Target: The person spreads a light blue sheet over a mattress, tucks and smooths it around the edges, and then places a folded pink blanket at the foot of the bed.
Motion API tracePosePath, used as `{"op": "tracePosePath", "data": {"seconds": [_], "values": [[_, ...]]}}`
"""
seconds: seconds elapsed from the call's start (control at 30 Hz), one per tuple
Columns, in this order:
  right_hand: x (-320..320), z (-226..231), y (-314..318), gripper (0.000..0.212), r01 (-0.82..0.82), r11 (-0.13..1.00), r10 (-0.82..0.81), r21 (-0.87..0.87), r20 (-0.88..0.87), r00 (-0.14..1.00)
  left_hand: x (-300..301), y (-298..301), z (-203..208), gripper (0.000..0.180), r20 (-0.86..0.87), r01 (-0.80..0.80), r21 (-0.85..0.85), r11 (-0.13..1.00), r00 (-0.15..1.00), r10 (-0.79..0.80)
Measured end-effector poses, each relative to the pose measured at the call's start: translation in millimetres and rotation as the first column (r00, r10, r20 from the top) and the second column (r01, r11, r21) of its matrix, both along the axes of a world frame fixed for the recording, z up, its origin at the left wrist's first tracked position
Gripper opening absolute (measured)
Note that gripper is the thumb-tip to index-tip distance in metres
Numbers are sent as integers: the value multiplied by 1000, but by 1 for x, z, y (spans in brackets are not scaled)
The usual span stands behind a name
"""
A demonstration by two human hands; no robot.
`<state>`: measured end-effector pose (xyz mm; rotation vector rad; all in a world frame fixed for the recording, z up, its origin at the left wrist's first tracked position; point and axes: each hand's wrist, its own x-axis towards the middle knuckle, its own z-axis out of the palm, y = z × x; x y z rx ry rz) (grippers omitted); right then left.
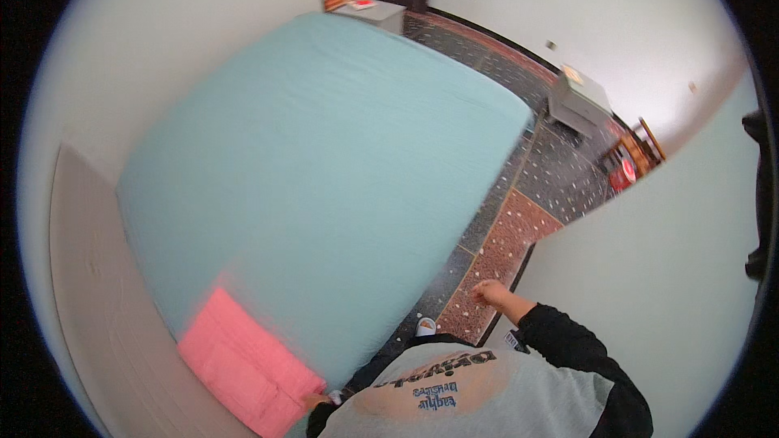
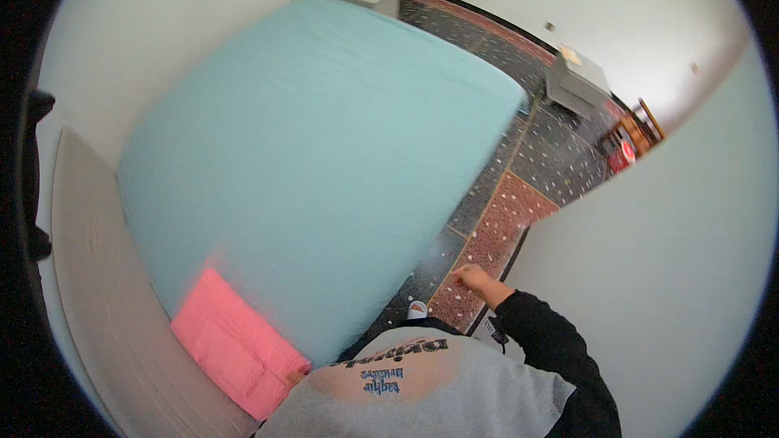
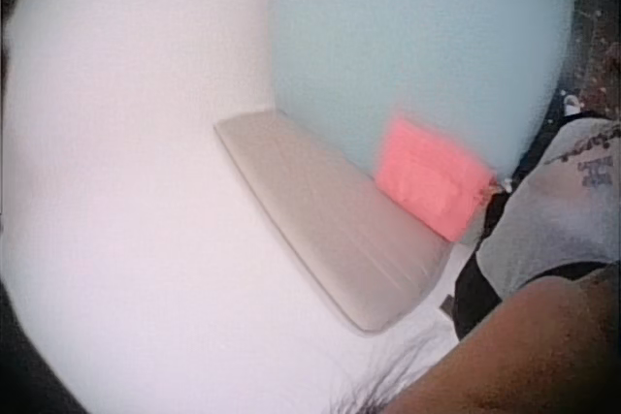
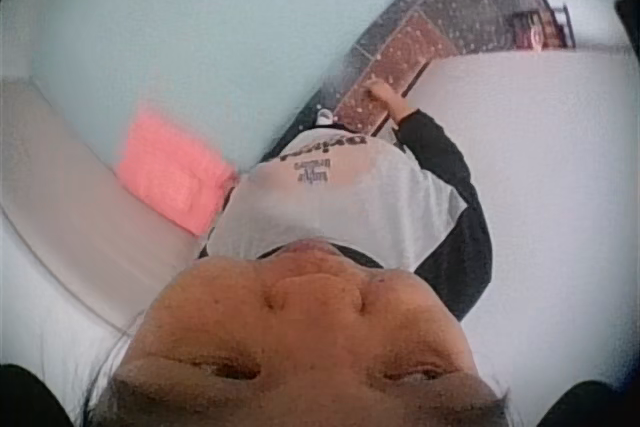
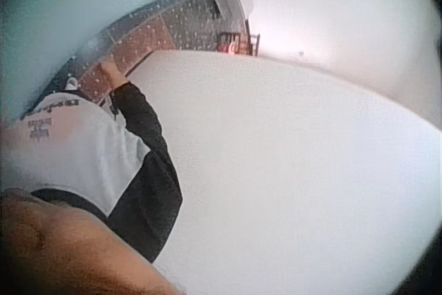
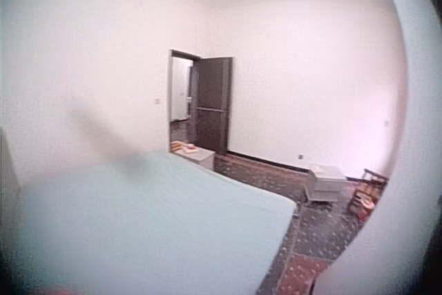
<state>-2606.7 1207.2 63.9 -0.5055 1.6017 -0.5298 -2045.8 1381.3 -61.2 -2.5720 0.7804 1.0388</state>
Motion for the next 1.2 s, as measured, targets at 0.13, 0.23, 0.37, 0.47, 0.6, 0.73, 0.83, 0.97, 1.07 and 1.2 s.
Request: {"op": "tracePosePath", "data": {"seconds": [0.13, 0.23, 0.37, 0.47, 0.6, 0.73, 0.83, 0.97, 1.07, 1.2], "values": [[-236, -22, 35, 15, 112, 994, -113, -19, -60, 992, -246, -42, -41, 58, -278, -256, -333, 908, 946, 165], [-282, -37, 35, 15, 209, 975, -215, -71, -105, 971, -324, -124, -47, 60, -585, -600, -372, 708, 744, 323], [-333, -48, 8, 17, 271, 956, -279, -111, -58, 959, -378, -252, -51, 63, -682, -660, -373, 652, 671, 290], [-378, -62, -15, 15, 291, 946, -298, -141, -30, 954, -416, -321, -57, 57, -604, -540, -398, 741, 763, 231], [-462, -67, -59, 14, 462, 856, -478, -230, -15, 878, -490, -408, -67, 35, -217, 556, -329, 763, 742, -635], [-549, -43, -97, 13, 716, 689, -724, -112, -62, 687, -598, -489, -84, 18, 38, 955, -219, 199, 212, -976], [-603, -29, -117, 12, 807, 555, -829, -203, -50, 558, -704, -567, -101, 15, -27, 815, -549, 183, 202, -979], [-664, -28, -131, 10, 895, 398, -911, -199, 25, 411, -872, -687, -97, 27, -282, 588, -602, 540, 476, -833], [-718, -56, -143, 9, 982, 165, -966, -90, 187, 179, -998, -766, -76, 44, -688, -17, -457, 889, 641, -341], [-815, -101, -167, 10, 955, -236, -968, 180, 39, -247, -1102, -834, -54, 49, -797, -218, -412, 885, 557, -234]]}}
